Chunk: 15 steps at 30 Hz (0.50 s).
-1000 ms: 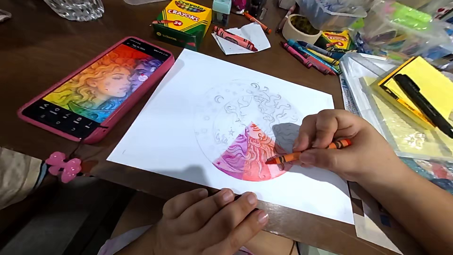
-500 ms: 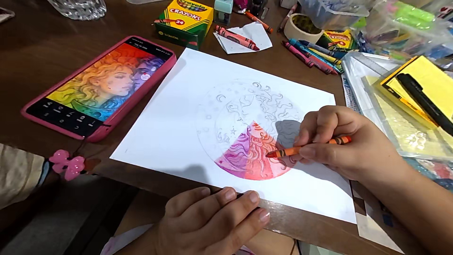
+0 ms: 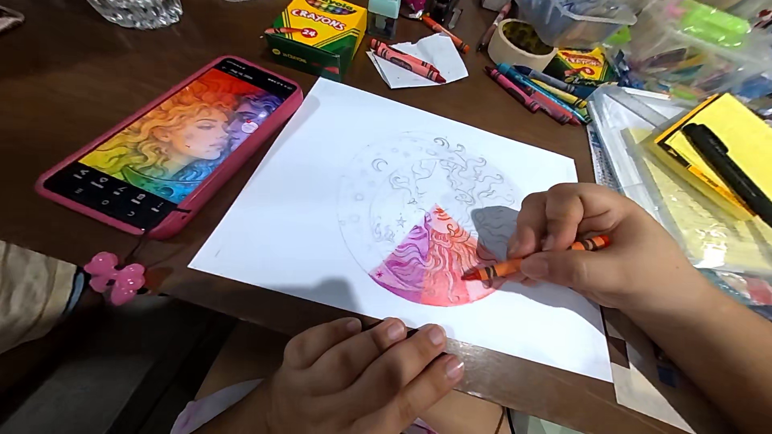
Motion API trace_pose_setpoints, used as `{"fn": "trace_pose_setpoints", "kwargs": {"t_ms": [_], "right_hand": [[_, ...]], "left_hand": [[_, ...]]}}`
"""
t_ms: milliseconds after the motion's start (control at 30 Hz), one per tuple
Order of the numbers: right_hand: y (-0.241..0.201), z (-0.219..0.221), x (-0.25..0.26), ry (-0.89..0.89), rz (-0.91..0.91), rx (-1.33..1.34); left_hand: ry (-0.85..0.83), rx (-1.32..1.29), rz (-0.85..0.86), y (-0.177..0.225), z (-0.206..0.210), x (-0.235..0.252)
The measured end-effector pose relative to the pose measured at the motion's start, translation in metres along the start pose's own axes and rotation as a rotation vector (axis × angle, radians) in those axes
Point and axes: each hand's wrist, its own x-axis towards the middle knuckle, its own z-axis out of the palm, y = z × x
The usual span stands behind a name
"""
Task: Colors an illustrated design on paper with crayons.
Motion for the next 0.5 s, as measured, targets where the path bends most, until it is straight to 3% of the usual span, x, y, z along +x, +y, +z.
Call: {"fn": "trace_pose_setpoints", "kwargs": {"t_ms": [500], "right_hand": [[-0.0003,0.0001,0.0005,0.012,0.001,0.0]], "left_hand": [[0.002,-0.003,0.002,0.0,0.0005,-0.0001]]}}
